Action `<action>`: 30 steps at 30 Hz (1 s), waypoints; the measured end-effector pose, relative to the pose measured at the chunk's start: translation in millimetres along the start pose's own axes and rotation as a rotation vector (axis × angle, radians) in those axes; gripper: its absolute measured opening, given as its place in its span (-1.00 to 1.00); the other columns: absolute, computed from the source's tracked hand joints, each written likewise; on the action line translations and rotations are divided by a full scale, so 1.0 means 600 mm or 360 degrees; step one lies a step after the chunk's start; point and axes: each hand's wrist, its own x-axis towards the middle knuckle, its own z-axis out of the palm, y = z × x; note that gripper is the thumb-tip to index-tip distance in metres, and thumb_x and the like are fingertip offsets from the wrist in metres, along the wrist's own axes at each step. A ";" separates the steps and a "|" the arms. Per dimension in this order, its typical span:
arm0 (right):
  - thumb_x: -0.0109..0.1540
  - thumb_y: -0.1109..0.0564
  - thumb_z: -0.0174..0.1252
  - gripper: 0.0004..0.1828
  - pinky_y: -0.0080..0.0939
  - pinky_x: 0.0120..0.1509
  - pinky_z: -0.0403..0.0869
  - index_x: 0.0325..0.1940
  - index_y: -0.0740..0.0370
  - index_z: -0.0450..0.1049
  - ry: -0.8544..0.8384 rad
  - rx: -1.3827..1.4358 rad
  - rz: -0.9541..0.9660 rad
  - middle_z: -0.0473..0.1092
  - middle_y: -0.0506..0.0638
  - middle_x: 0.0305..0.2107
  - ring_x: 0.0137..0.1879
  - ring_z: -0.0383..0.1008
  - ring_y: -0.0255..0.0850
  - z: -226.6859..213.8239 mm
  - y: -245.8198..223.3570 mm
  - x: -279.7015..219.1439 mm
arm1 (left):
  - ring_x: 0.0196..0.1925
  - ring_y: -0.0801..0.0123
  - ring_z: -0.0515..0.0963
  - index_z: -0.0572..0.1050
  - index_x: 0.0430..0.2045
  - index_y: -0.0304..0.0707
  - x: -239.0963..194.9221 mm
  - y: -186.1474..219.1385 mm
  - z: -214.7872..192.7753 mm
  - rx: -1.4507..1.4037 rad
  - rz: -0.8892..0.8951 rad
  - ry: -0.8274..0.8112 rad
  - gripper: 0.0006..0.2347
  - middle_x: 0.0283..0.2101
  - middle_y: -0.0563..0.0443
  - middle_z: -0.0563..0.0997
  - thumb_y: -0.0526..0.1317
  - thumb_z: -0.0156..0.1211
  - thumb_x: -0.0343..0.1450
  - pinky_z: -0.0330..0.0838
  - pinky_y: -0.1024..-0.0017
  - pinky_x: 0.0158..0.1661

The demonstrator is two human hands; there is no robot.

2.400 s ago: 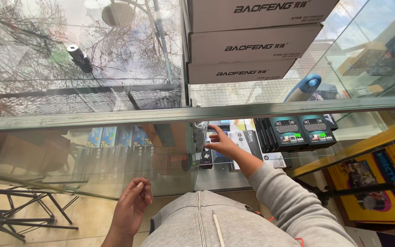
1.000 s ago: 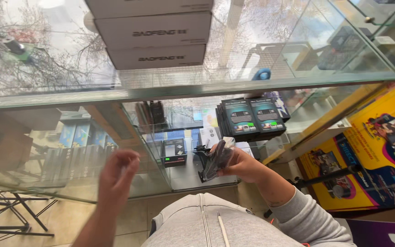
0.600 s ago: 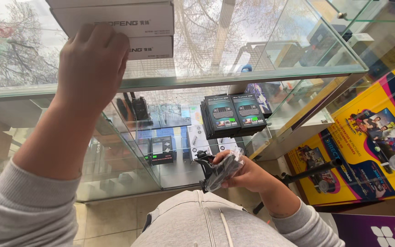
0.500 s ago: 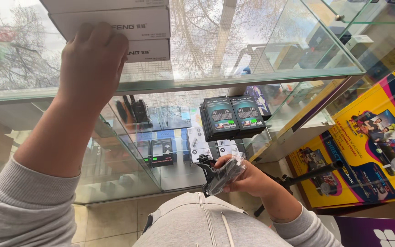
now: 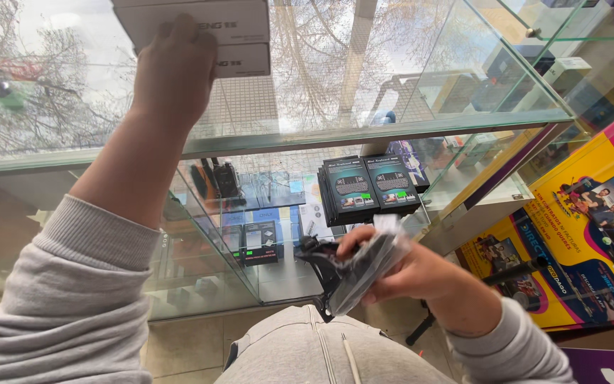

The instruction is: The person organizes boxes of electronic equipment on a glass display shelf, picking up and rearranging walkie-talkie boxes and other small boxed devices.

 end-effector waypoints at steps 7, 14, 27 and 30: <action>0.51 0.37 0.34 -0.42 -0.08 0.58 0.71 0.60 0.35 0.32 -0.0457 0.0265 -0.0244 0.59 0.13 0.23 0.30 0.70 -0.10 0.028 -0.193 0.146 | -0.18 0.02 0.60 0.61 -0.16 -0.21 -0.089 0.042 -0.191 -0.0535 -0.0135 0.0260 -0.82 -0.21 -0.04 0.59 -0.19 0.55 0.63 0.53 0.06 -0.26; 0.18 0.29 0.48 -0.17 0.47 0.43 0.78 0.51 0.11 0.35 0.0319 -0.0117 0.0094 0.67 0.30 0.09 0.26 0.77 0.23 0.025 -0.245 0.347 | -0.36 0.10 0.59 0.55 -0.37 -0.51 -0.289 0.129 -0.320 -0.1252 -0.0380 0.0898 -0.86 -0.37 -0.24 0.66 -0.41 0.27 0.60 0.46 0.22 -0.24; 0.11 0.01 0.56 -0.27 -0.15 0.05 0.72 0.39 -0.16 0.62 0.0754 -0.0816 0.0459 0.74 -0.12 -0.07 -0.01 0.75 -0.24 0.029 -0.192 0.528 | -0.46 0.38 0.53 0.62 -0.37 -0.33 -0.422 0.087 -0.288 -0.1373 -0.0489 0.0623 -0.89 -0.37 -0.03 0.69 -0.32 0.29 0.57 0.45 0.42 -0.30; 0.17 -0.08 0.50 -0.38 -0.15 0.06 0.62 0.34 -0.27 0.64 0.0705 -0.1024 0.0453 0.72 -0.19 0.04 0.17 0.74 -0.26 0.025 -0.188 0.530 | -0.43 0.36 0.58 0.62 -0.39 -0.35 -0.434 0.077 -0.289 -0.1346 -0.0462 0.0637 -0.88 -0.37 -0.03 0.70 -0.33 0.29 0.56 0.46 0.41 -0.32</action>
